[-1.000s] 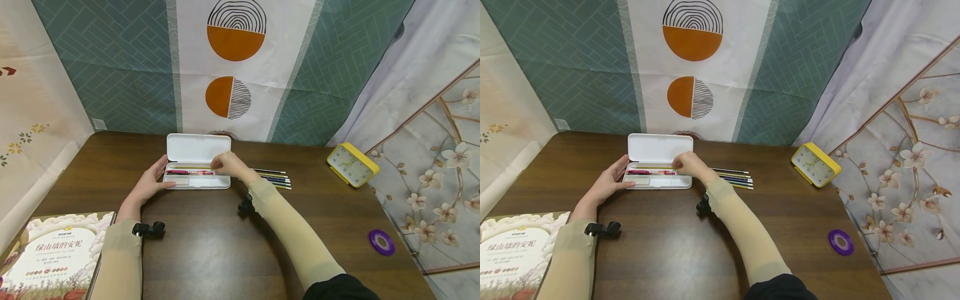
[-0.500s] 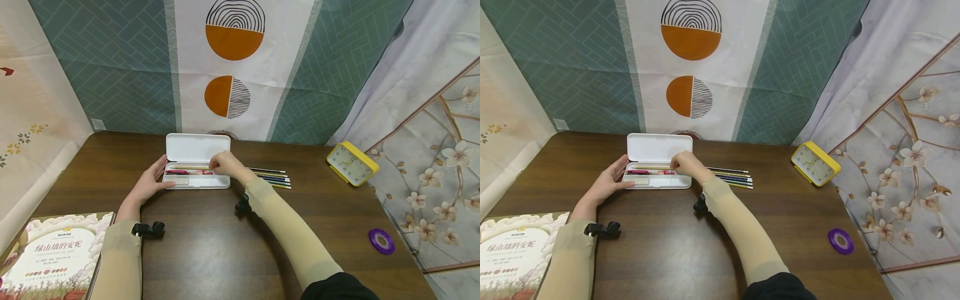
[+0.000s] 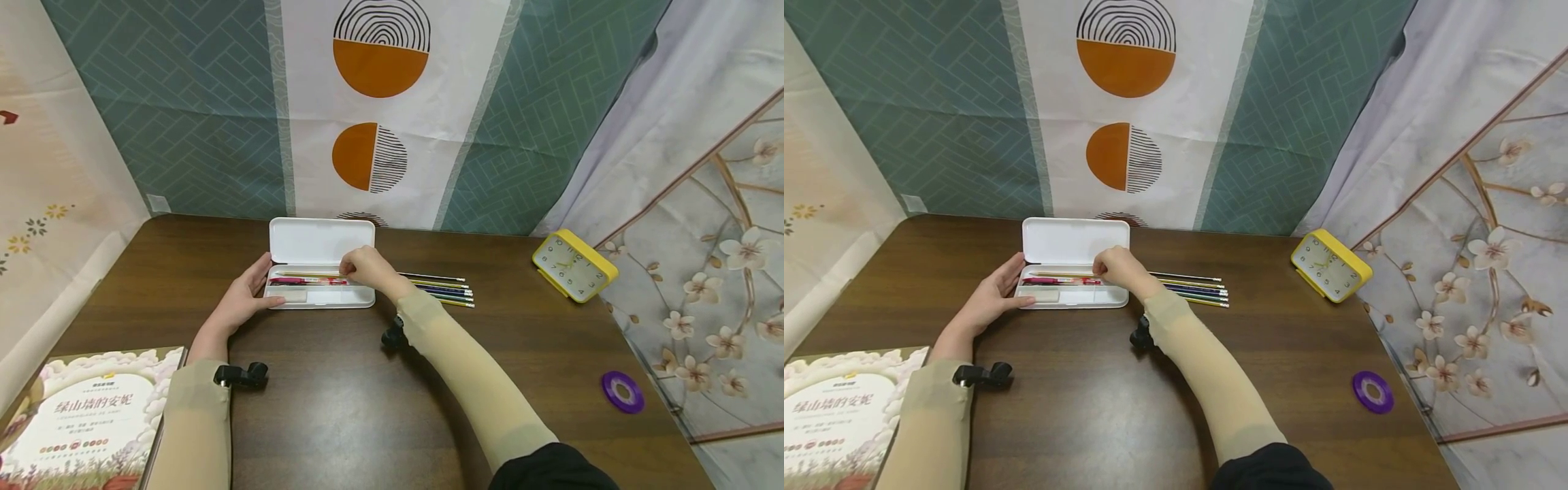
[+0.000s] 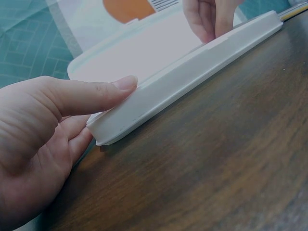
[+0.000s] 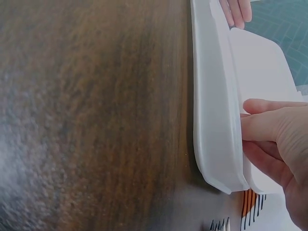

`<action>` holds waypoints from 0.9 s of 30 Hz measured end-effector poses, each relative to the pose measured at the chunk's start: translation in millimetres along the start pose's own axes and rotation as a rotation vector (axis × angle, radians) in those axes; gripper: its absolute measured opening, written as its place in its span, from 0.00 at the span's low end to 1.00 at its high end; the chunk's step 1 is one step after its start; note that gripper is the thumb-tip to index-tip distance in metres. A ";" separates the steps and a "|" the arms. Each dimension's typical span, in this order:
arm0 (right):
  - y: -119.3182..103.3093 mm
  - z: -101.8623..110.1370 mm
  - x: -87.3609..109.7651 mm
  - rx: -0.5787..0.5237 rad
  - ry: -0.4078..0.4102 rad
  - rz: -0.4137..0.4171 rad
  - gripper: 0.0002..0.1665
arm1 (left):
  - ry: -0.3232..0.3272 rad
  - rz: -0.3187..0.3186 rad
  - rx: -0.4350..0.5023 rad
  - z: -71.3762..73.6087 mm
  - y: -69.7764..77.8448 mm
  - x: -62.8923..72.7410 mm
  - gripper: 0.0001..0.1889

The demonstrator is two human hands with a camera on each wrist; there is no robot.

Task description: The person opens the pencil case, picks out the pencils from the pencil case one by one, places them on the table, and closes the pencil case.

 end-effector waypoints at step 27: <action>0.8 -0.3 -0.9 -0.025 -0.004 -0.039 0.03 | 0.002 0.003 0.005 -0.1 0.0 0.0 0.54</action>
Point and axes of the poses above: each hand's wrist, its own x-axis away from the middle knuckle, its own z-axis out of the back of the hand, y = z × x, the point moved 8 cm from there along -x, towards the middle knuckle, and after that the axes turned 1 degree about -x, right-handed, at the moved point
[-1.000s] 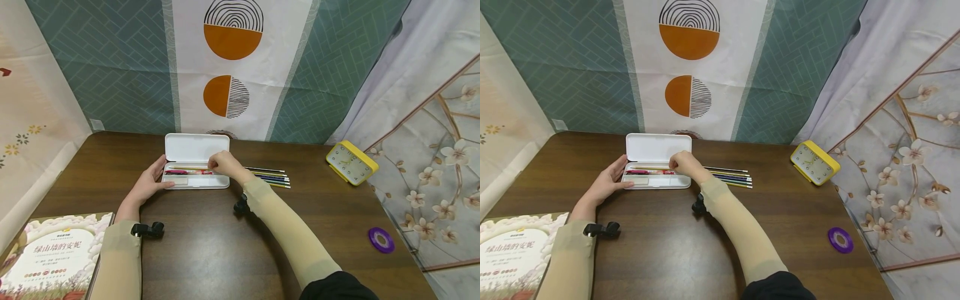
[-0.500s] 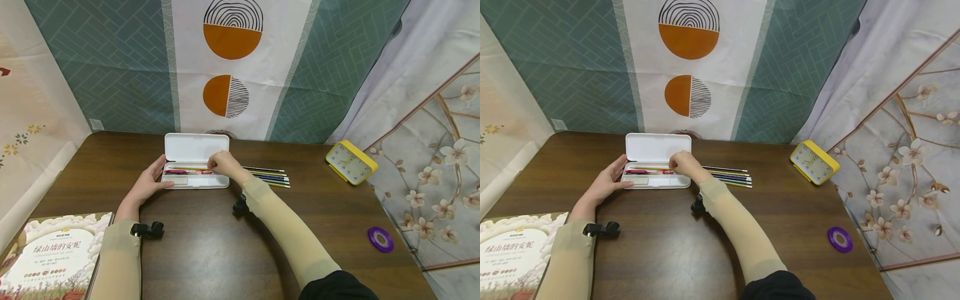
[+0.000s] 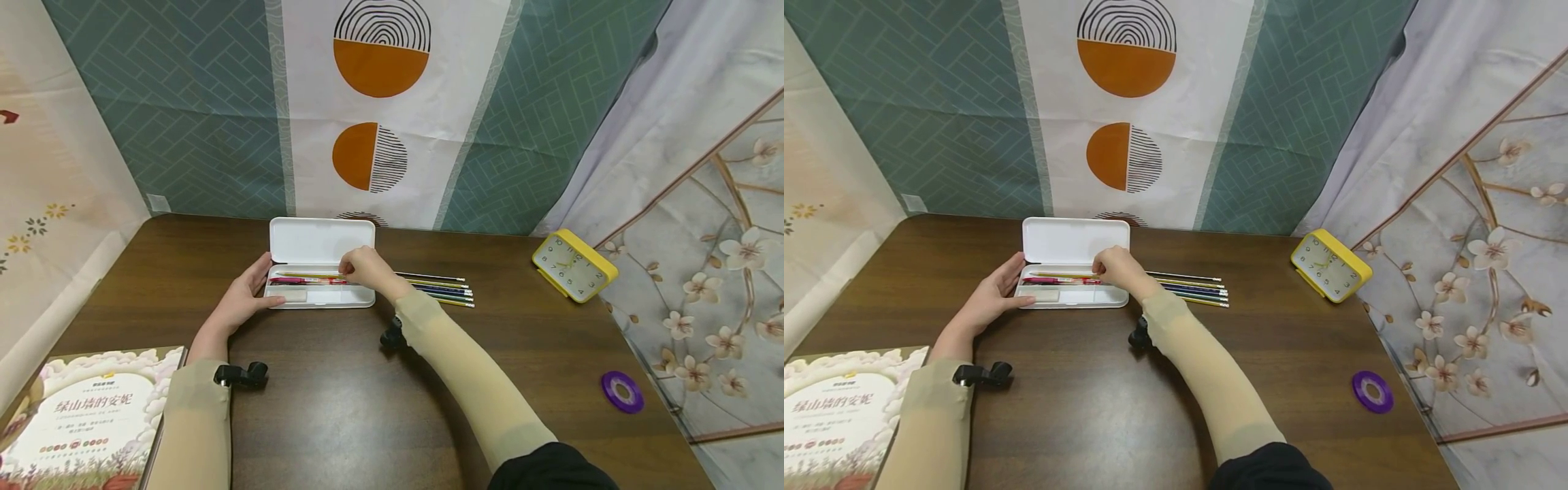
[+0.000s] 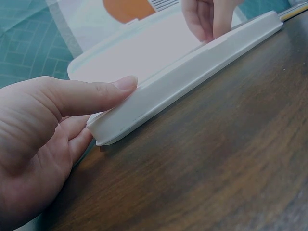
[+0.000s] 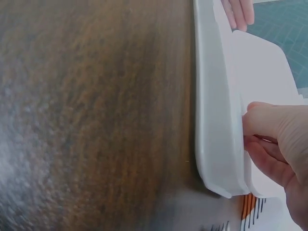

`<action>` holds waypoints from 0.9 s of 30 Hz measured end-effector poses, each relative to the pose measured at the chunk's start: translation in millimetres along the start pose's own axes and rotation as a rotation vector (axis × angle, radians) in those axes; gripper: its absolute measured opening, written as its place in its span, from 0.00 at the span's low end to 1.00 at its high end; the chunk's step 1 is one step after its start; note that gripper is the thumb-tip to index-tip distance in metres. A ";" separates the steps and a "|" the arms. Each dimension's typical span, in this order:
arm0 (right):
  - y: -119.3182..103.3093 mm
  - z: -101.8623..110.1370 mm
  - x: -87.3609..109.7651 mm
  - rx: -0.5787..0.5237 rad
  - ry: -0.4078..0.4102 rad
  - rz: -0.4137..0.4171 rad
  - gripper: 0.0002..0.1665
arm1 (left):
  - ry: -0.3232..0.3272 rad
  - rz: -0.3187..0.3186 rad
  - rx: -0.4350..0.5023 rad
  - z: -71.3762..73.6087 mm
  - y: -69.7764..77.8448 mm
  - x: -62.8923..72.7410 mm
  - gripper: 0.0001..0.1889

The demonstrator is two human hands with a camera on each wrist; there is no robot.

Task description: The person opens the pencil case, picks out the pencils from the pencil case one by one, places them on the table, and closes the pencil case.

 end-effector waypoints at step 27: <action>41.8 77.9 68.1 -0.202 0.156 0.024 0.06 | 0.004 -0.016 -0.018 0.6 1.8 0.7 0.54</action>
Point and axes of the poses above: each hand's wrist, its own x-axis away from the middle knuckle, its own z-axis out of the back of the hand, y = z × x, the point moved 8 cm from there along -x, towards the middle knuckle, and after that the axes turned 1 degree about -x, right-handed, at the moved point
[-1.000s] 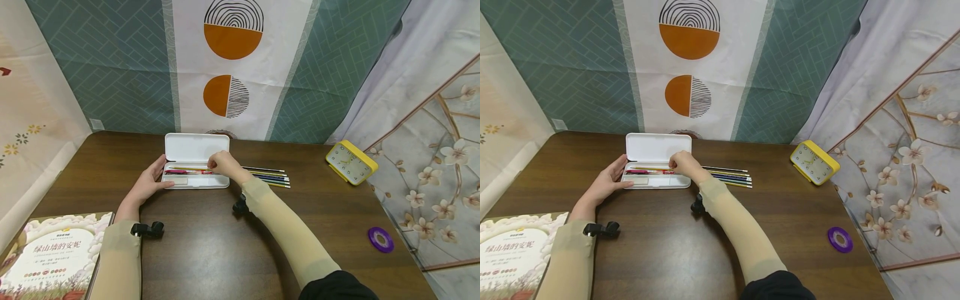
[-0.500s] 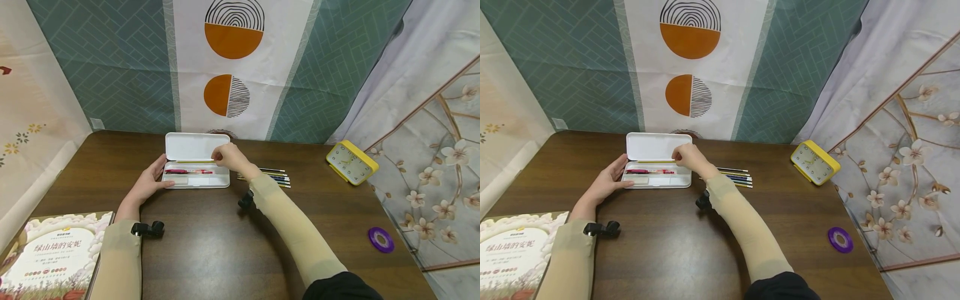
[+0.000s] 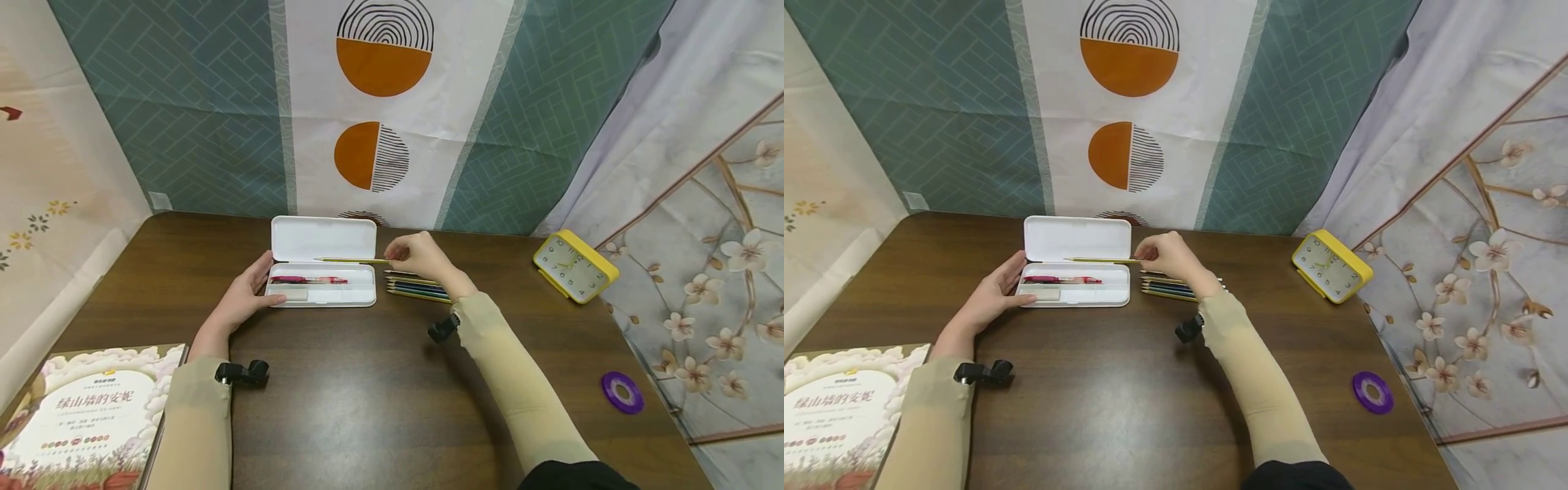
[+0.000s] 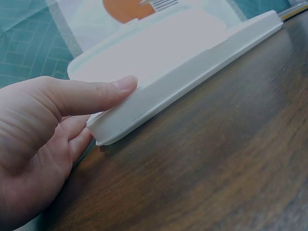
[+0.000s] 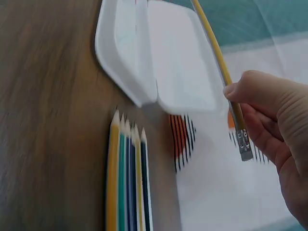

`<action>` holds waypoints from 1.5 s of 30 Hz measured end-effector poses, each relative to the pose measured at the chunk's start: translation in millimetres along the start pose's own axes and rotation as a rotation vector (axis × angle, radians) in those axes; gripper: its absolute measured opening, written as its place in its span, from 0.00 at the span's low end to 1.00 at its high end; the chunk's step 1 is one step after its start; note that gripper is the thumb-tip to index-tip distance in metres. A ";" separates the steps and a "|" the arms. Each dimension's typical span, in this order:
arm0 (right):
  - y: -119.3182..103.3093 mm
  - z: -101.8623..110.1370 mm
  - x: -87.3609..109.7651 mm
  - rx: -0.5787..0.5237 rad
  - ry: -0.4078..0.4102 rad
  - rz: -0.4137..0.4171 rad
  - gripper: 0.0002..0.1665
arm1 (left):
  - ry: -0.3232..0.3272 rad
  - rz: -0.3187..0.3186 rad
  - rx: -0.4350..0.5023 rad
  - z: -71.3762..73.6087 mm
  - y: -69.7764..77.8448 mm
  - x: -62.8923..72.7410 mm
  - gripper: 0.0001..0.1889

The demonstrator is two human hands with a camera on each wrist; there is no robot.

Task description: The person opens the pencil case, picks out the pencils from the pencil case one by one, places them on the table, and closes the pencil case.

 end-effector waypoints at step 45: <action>107.8 15.9 115.0 -0.195 -0.052 -0.185 0.07 | 0.001 0.015 -0.004 0.2 -5.5 -2.4 0.54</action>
Point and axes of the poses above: each hand's wrist, its own x-axis away from the middle knuckle, its own z-axis out of the back of the hand, y = z × x, the point moved 8 cm from there along -x, towards the middle knuckle, and after that the axes turned 1 degree about -x, right-handed, at the moved point
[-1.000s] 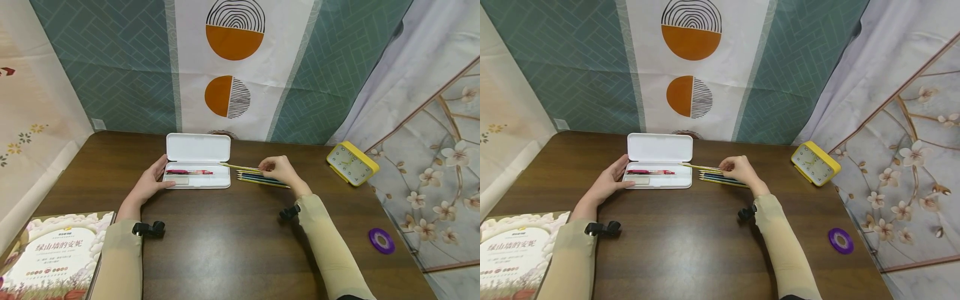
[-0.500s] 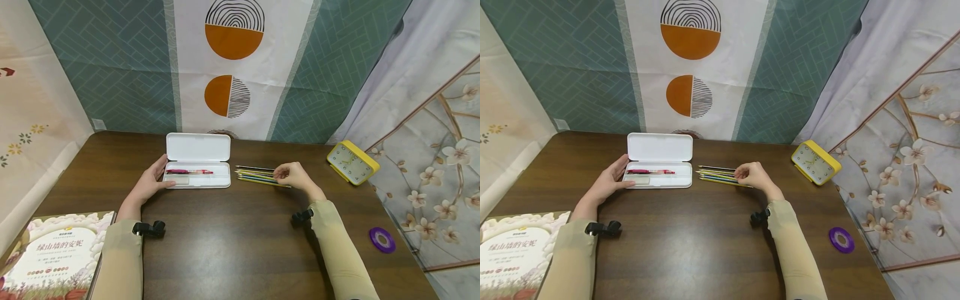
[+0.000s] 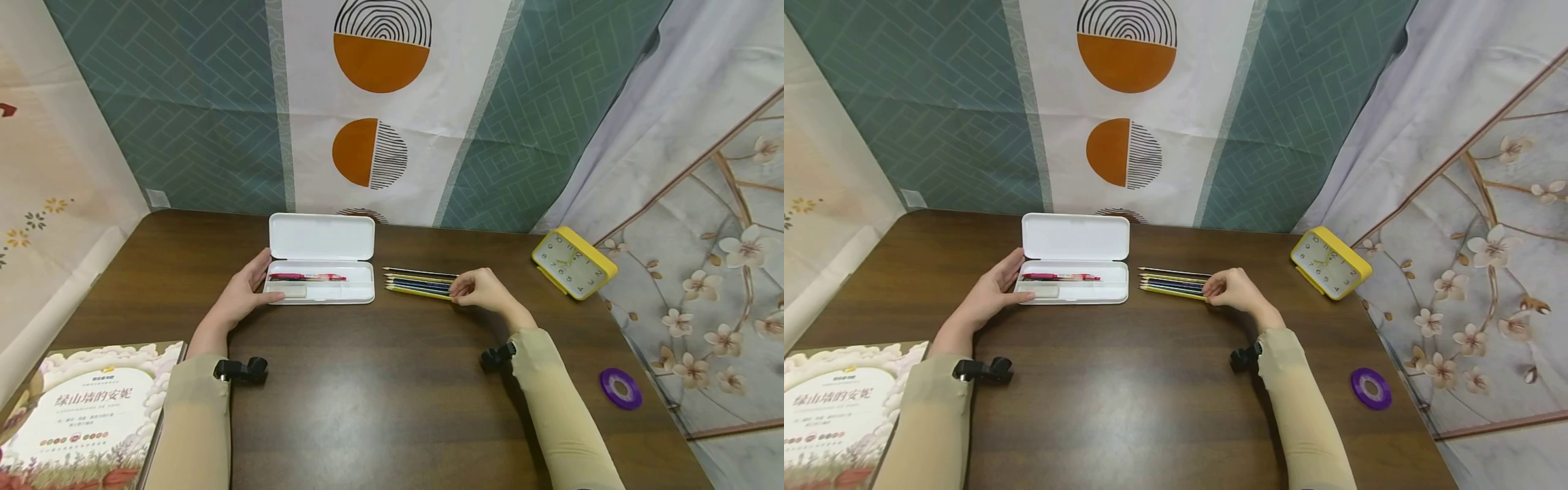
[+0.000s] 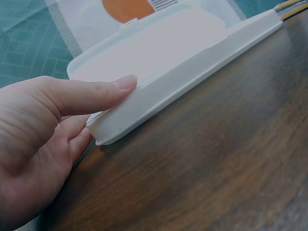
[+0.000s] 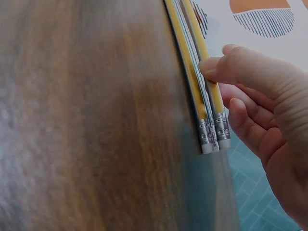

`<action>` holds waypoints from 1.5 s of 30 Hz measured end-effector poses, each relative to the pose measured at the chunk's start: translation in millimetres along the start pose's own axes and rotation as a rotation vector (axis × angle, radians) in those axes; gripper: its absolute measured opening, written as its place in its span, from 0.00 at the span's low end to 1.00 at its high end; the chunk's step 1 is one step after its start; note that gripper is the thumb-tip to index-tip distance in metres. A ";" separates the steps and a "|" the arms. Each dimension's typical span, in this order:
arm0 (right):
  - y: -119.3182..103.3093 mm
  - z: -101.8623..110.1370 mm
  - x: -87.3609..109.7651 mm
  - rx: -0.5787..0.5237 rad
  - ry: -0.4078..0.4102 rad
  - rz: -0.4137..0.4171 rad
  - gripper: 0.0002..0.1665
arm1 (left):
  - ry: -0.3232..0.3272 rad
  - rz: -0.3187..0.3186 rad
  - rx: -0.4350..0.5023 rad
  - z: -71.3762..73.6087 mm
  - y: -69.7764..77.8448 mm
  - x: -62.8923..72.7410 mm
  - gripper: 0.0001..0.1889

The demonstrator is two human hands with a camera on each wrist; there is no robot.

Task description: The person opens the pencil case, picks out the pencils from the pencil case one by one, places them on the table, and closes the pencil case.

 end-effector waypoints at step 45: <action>-0.1 -8.9 -0.7 0.060 -0.079 0.013 0.07 | 0.015 0.003 -0.008 1.0 2.2 2.3 0.54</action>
Point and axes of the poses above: each hand's wrist, its own x-axis away from the middle knuckle, its own z-axis out of the back of the hand, y = z × x, the point moved 8 cm from there along -x, towards the middle knuckle, and after that the axes turned 1 degree about -x, right-handed, at the moved point
